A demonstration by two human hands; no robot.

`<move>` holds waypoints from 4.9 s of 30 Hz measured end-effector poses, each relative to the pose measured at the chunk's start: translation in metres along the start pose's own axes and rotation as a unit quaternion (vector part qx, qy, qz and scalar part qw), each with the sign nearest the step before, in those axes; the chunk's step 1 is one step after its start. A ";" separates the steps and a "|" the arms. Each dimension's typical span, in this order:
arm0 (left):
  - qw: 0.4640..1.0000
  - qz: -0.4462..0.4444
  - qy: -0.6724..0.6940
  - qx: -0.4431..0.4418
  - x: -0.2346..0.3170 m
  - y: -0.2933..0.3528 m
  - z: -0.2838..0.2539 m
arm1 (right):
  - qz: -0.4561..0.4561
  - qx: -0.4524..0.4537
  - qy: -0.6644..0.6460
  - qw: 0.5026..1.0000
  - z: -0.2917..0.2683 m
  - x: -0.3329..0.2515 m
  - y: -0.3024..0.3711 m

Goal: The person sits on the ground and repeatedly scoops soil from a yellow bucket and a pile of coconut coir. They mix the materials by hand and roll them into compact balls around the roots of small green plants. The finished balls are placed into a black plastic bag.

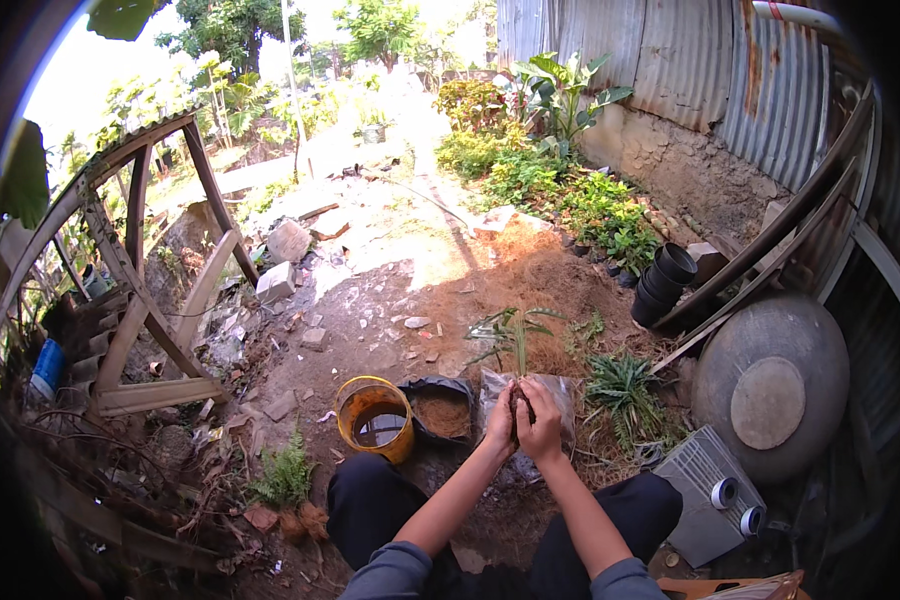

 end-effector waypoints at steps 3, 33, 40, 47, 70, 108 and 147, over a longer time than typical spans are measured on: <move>1.000 -0.009 -0.021 -0.001 -0.002 -0.005 -0.004 | 0.002 -0.012 -0.003 1.000 0.006 0.014 0.007; 0.995 0.013 0.087 -0.035 0.008 -0.005 0.015 | 0.012 -0.056 -0.006 0.998 -0.013 0.003 -0.005; 0.994 0.042 0.000 -0.097 0.011 0.000 0.023 | 0.009 -0.070 -0.002 0.998 -0.006 0.002 -0.001; 0.995 0.020 -0.011 -0.100 0.010 0.000 0.030 | 0.025 -0.026 -0.051 0.998 -0.018 0.002 -0.013; 0.992 0.052 0.117 -0.003 0.004 -0.006 0.013 | 0.045 -0.047 -0.050 0.997 -0.003 0.004 -0.001; 0.973 0.007 0.229 -0.025 -0.014 -0.034 -0.011 | -0.026 0.033 -0.056 0.998 -0.003 0.008 -0.007; 0.958 0.122 -0.247 0.083 -0.018 -0.021 0.000 | 0.492 0.133 -0.560 0.653 -0.010 0.091 0.062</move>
Point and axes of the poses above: each hand's wrist, its own y-axis away from the middle knuckle, its own z-axis out of the palm, x = y × z, the point moved 2 cm from there along -y, towards the middle knuckle, and after that the axes turned 3 degrees about y, right-handed, at the moved point
